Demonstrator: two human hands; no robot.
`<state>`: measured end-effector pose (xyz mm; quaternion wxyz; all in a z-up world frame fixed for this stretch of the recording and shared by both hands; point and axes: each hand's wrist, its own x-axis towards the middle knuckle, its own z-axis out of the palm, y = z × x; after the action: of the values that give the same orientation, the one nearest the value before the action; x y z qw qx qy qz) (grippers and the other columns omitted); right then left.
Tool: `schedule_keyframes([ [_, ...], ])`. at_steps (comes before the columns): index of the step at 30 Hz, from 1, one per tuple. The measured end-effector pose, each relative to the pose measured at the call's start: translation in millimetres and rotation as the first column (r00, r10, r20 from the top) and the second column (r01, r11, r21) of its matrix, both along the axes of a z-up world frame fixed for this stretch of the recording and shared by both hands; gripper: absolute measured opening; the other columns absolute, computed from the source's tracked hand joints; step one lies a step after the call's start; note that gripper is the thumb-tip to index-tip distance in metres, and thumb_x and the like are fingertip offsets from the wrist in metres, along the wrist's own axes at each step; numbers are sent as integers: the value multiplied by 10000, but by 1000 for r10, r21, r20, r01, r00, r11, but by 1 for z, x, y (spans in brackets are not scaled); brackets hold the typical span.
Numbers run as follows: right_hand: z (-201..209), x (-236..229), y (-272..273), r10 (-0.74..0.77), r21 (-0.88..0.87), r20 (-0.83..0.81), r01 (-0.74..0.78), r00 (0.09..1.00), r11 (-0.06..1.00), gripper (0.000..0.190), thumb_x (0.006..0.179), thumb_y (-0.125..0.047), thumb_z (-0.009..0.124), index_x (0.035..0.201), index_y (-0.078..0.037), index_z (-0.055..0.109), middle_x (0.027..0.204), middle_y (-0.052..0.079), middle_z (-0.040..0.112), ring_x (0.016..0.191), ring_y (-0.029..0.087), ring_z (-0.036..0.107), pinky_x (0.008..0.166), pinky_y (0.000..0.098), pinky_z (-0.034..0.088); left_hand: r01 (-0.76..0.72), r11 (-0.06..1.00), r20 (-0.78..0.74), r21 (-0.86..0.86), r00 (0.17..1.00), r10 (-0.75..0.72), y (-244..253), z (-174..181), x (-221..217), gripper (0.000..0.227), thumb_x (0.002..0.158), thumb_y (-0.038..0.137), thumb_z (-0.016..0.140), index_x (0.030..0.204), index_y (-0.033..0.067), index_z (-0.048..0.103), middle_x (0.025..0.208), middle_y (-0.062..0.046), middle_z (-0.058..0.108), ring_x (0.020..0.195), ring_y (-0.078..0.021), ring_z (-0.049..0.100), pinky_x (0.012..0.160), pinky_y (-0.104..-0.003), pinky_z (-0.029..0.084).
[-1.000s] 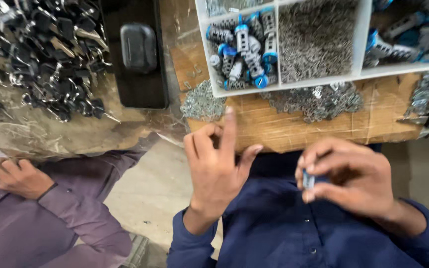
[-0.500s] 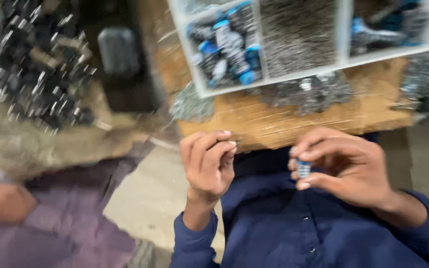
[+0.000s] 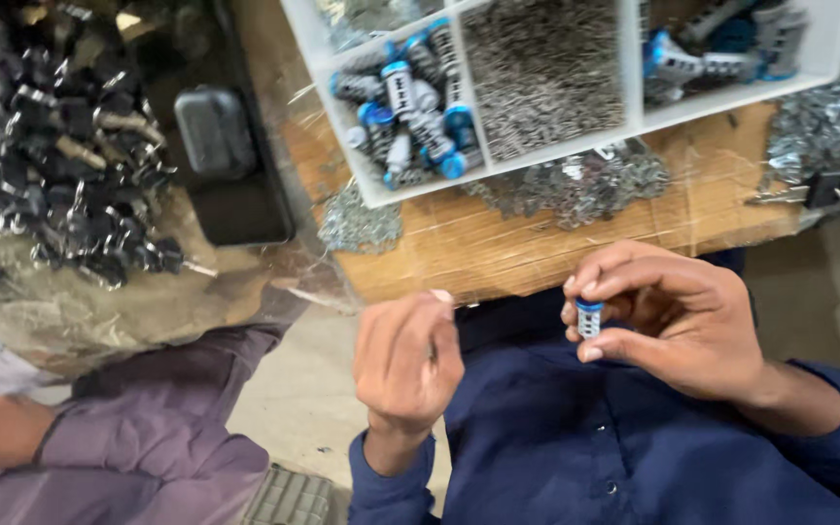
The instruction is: The person assembles small cylindrical key components by inserting metal pins into them. They repeatedly pick up a component, insert a pin, and place the assembled unit into a compartmentalized tray.
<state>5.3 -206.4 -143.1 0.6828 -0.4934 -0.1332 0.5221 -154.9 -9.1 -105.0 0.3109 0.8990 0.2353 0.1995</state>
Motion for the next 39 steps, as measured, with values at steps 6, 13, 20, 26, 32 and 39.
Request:
schedule_keyframes([
  [6,-9,0,-6,-1,-78,119,11,993,997,346,785,104,796,1109,17,710,1239,173,670,1027,214,743,833,306,667,105,956,104,-274,991,-79,-29,4,16,222,854,-73,772,1010,63,693,1018,-100,713,910,-263,705,820,-351,579],
  [13,-3,8,-21,20,-111,332,18,943,994,395,756,35,847,1136,-16,751,1130,105,739,1006,156,737,791,230,616,301,921,184,-246,948,-261,-44,-9,52,333,831,-88,785,1119,38,678,1056,-95,675,927,-273,675,799,-347,566],
  [20,-4,-2,-12,137,-72,323,-120,937,990,381,766,-6,847,1138,-19,766,1046,89,725,952,169,727,798,269,585,385,873,-7,-299,914,-406,-25,9,24,386,774,-63,779,1124,85,716,1033,-56,637,926,-241,596,782,-309,498],
  [26,-6,4,-22,165,118,300,-208,940,971,360,795,-16,858,1139,-27,754,1111,114,733,1026,198,739,860,292,604,84,365,61,-927,995,-74,-45,4,34,312,851,4,771,1114,72,617,941,-30,596,781,-166,540,683,-290,454],
  [32,-1,7,-41,-61,-87,48,65,997,994,354,804,84,783,1147,8,745,1178,154,690,948,206,766,805,298,673,239,937,-257,256,951,-173,-47,-13,41,388,929,190,833,1267,47,707,977,-58,600,874,-253,545,836,-377,428],
  [39,-7,12,-42,-70,-38,46,72,996,997,374,809,133,774,1166,29,731,1191,165,692,984,194,751,828,289,661,336,942,-38,3,941,-336,-41,-16,39,271,875,-38,810,1116,37,711,1094,-100,716,974,-282,672,865,-362,550],
])
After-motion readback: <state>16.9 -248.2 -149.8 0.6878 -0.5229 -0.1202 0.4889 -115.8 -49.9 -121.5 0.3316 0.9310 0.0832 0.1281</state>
